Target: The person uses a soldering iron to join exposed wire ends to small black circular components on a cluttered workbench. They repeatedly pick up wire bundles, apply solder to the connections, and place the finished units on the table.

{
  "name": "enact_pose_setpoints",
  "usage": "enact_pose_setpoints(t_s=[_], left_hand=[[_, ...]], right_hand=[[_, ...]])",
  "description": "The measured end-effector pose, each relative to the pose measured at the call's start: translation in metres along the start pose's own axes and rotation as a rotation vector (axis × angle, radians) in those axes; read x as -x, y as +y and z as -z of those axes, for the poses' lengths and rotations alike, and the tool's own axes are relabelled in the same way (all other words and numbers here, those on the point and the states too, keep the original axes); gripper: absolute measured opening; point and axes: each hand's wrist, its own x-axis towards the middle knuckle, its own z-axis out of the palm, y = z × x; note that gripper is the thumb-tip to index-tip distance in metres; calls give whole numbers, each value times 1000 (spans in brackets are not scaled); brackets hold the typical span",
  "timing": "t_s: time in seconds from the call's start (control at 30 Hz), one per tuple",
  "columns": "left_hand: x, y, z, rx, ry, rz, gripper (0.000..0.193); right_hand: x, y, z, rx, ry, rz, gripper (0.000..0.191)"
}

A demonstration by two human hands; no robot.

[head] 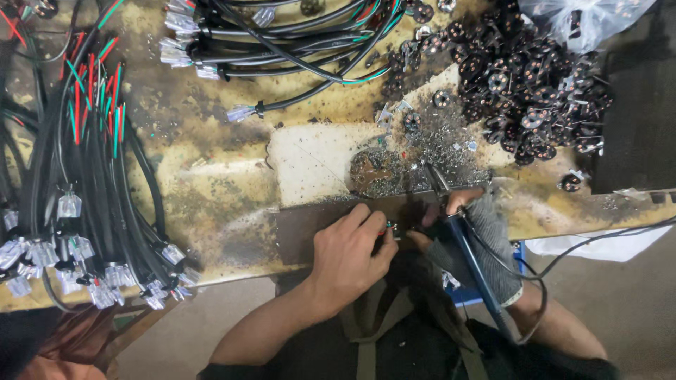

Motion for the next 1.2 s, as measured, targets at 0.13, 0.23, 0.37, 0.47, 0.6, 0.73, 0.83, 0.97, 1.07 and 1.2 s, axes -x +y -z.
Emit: enact_pose_setpoints(t_s=[0.13, 0.23, 0.37, 0.47, 0.6, 0.73, 0.83, 0.97, 1.07, 1.2], left_hand=[[0, -1, -2, -40, 6, 19, 16], [0, -1, -3, -49, 20, 11, 15], [0, 2, -4, -67, 34, 5, 15], [2, 8, -2, -52, 61, -12, 15], [5, 20, 5, -82, 105, 63, 15], [10, 30, 23, 23, 252, 159, 29], [11, 29, 54, 69, -30, 253, 36], [5, 23, 99, -307, -80, 15, 18], [-3, 17, 115, -769, 292, -119, 38], [-7, -5, 121, -1101, 458, 61, 60]], right_hand=[[12, 0, -23, -160, 84, -81, 58], [16, -8, -27, -128, 101, -83, 49], [11, -11, -26, -224, 135, -174, 44], [6, -7, -29, -57, 208, -61, 49], [5, -5, -35, -13, 248, -47, 50], [8, -7, -34, 45, 236, -57, 48], [8, -5, -31, 104, 210, -68, 50], [9, 2, -31, -188, 207, -201, 44], [18, 9, -37, -310, 214, -231, 39], [37, 26, -44, -501, 197, -181, 29]])
